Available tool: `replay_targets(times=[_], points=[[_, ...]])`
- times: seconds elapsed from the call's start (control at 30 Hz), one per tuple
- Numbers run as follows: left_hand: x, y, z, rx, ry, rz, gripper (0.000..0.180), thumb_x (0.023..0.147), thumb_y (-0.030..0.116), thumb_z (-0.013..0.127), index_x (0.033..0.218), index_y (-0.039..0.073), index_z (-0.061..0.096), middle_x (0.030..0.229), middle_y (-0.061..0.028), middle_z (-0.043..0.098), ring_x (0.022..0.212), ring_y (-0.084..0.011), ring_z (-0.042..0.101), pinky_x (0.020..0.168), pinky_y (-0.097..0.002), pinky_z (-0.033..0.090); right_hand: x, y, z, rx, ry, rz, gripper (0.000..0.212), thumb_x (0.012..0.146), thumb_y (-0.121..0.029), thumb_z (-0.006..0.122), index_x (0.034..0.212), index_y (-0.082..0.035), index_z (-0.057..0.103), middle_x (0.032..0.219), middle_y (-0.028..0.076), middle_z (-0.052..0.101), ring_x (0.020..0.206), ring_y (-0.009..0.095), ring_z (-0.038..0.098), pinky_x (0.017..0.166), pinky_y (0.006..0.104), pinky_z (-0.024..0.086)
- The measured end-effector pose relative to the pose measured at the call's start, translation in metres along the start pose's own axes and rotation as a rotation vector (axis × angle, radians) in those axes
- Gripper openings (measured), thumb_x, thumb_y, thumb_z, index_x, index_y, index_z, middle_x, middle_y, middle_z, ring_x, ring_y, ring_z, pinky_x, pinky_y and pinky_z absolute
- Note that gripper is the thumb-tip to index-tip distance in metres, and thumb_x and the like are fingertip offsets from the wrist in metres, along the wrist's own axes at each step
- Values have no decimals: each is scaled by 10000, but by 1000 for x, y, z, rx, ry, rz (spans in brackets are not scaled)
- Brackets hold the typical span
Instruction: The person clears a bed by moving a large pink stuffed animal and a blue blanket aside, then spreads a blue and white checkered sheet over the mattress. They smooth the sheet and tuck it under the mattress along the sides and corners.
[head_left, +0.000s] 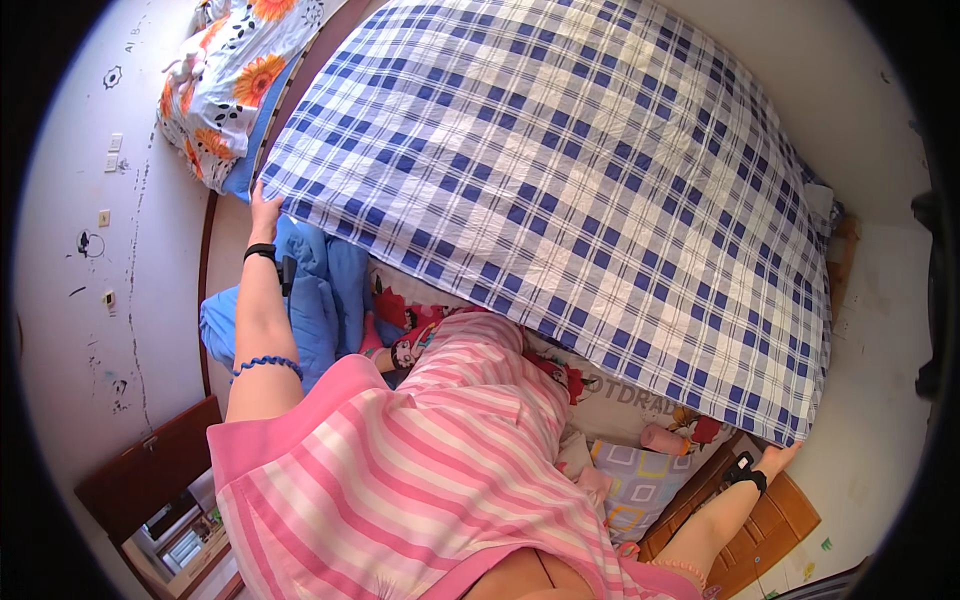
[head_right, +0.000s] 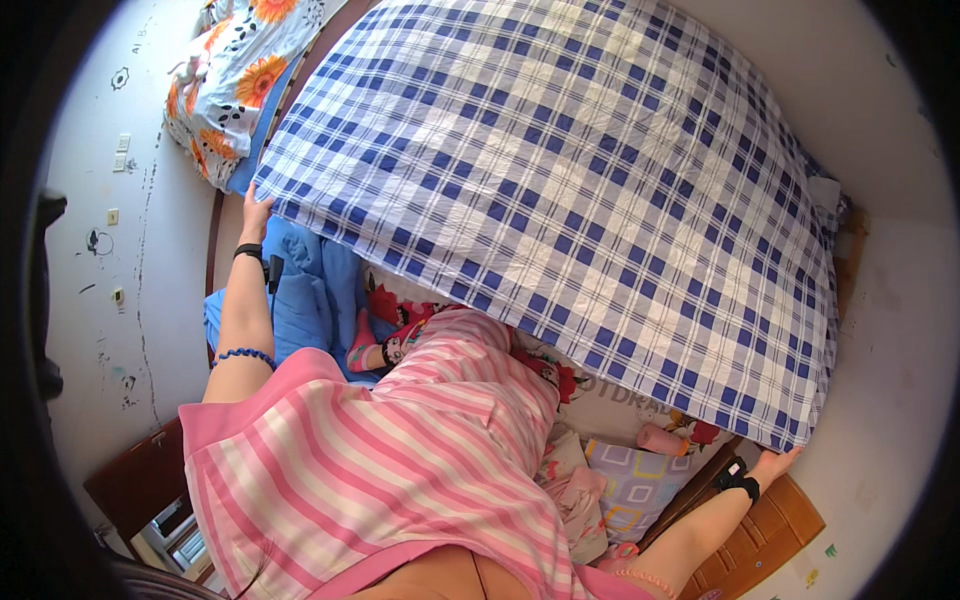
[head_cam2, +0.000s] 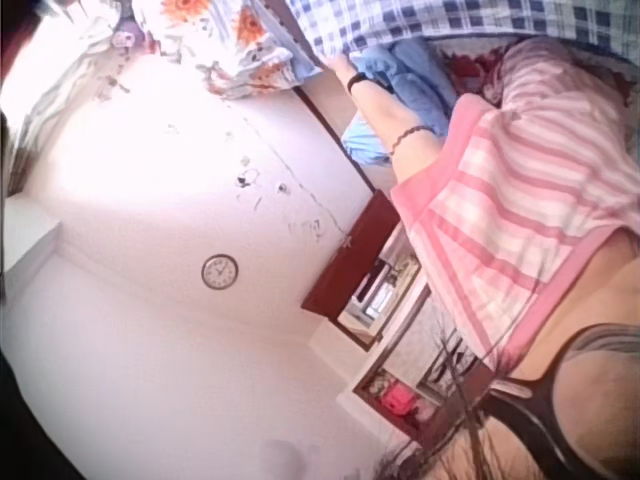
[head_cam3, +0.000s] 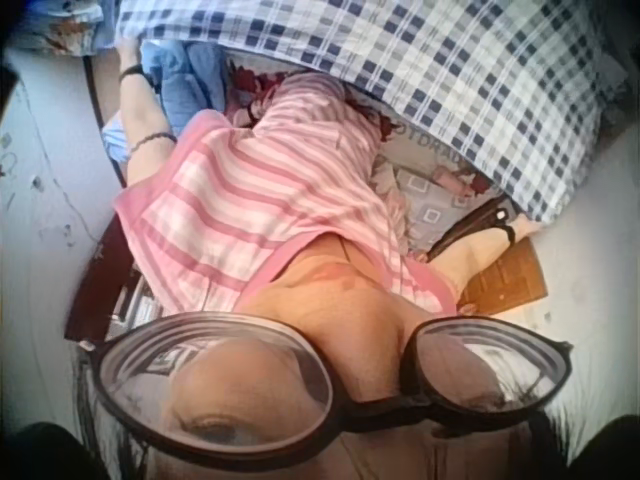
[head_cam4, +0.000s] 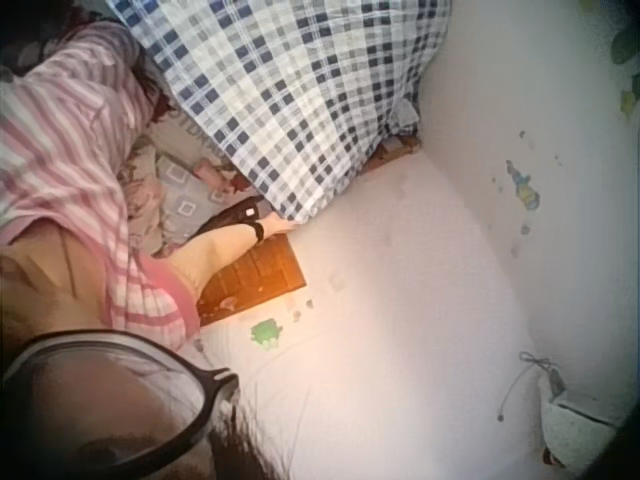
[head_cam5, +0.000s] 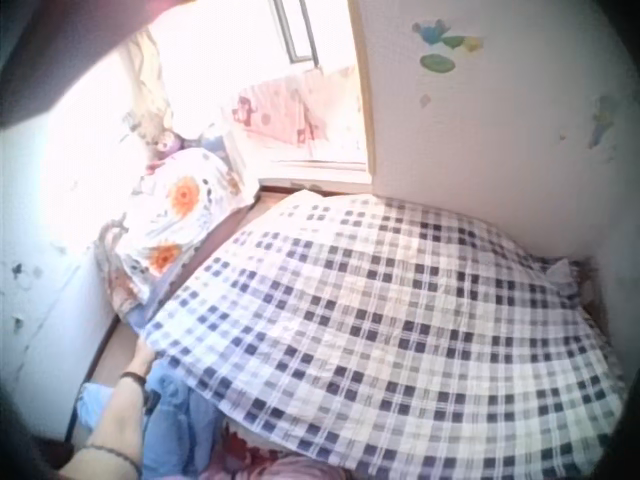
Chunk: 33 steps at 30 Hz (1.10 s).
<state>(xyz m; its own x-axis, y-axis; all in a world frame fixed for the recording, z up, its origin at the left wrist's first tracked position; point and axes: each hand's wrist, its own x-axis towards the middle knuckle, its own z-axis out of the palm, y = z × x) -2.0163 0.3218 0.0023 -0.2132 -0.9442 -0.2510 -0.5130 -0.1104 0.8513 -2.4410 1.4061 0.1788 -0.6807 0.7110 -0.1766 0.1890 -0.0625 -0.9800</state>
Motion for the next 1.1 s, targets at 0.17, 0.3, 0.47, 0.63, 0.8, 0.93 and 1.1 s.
replay_targets(times=[0.17,0.3,0.47,0.63,0.8,0.93,1.1], points=[[-19,28,-4,-25,-75,-80,716,808,-8,596,1440,136,291,1333,-131,456,934,-217,584,683,-361,531,-20,-35,12,102,-125,67,584,960,-354,450,1419,-31,291,1445,125,353,1306,296,354,1081,443,296],[-15,30,-7,-41,-118,-173,725,815,25,569,1452,122,236,1318,-129,442,1060,-265,533,735,-465,539,-25,-52,16,94,-117,45,563,961,-320,450,1423,-39,290,1458,122,337,1310,293,350,1085,443,292],[11,11,-19,380,-223,-277,858,762,167,681,1462,115,189,1320,-163,451,1169,-281,486,926,-511,428,-30,-85,27,57,-214,37,548,961,-297,452,1424,-47,297,1468,118,321,1317,291,342,1095,442,278],[-47,-7,17,1038,-279,-466,1215,542,451,853,1473,149,134,1466,-247,217,1313,-456,265,1019,-548,337,-41,-102,60,14,-178,96,545,961,-307,457,1418,-47,313,1455,113,347,1304,272,364,1103,401,268],[-120,-29,48,1591,-44,92,516,863,148,517,1344,310,420,1397,-190,312,1145,-466,399,647,-538,544,-60,-111,83,-94,-102,119,521,964,-310,454,1392,-29,356,1415,104,411,1245,244,441,1053,358,348],[-121,-68,-42,1790,-233,386,195,862,149,513,1014,209,620,1018,-93,540,928,-319,514,612,-397,553,-67,-119,86,-143,-35,112,472,984,-257,400,1381,-5,359,1403,110,423,1233,241,453,1045,352,361],[-188,-72,-162,2317,-453,-740,350,874,245,472,1130,55,615,1143,-171,565,1042,-371,527,484,-530,496,-68,-122,76,-136,-177,115,505,985,-259,415,1411,-14,300,1435,124,368,1267,250,412,1073,369,333]])
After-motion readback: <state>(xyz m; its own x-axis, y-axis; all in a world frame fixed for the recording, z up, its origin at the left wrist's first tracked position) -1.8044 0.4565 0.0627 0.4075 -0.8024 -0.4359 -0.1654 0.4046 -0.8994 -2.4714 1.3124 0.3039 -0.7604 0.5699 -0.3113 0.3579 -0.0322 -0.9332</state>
